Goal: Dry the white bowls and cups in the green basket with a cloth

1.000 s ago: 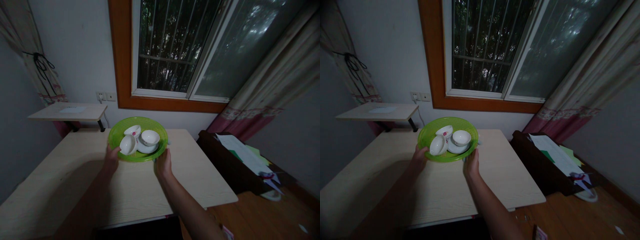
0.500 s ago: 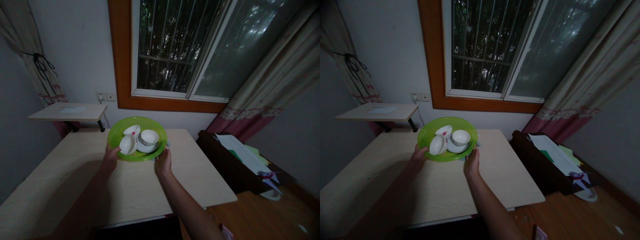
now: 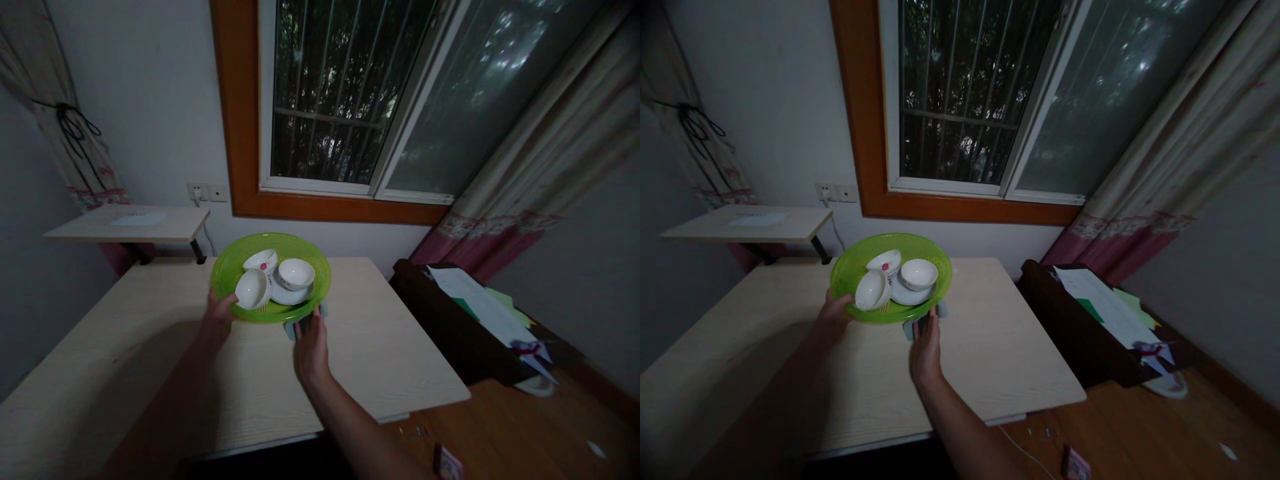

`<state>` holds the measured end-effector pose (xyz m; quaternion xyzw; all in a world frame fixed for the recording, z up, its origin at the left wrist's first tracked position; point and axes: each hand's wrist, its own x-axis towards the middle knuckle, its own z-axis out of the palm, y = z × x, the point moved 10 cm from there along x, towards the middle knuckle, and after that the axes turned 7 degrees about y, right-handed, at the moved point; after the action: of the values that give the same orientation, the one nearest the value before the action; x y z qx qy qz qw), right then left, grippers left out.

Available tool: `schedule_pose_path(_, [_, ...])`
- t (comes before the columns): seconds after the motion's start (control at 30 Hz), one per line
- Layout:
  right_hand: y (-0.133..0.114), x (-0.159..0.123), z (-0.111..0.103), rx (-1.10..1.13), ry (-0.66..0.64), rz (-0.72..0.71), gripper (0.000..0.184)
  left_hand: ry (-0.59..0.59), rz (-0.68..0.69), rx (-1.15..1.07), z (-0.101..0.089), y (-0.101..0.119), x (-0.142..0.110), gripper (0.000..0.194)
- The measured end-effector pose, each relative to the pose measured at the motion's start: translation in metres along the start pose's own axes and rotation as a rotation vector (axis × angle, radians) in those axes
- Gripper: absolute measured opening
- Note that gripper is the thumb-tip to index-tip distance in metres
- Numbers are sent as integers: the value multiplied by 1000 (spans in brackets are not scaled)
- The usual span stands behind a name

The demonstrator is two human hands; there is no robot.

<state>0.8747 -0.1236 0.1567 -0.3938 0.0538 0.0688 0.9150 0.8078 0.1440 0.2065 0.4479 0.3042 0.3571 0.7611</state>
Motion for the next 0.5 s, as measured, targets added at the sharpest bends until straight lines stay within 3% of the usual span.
schedule_pose_path(0.2, [-31,52,8,8,38,-45,49,38,-68,-17,2,2,-4,71])
schedule_pose_path(0.3, [-41,76,20,35,-20,-35,52,47,-67,-19,4,5,-7,71])
schedule_pose_path(0.4, [-44,78,26,73,-34,-63,52,41,-37,-21,5,7,-10,68])
schedule_pose_path(0.5, [-34,59,22,59,-14,-67,48,12,25,-5,8,12,-12,64])
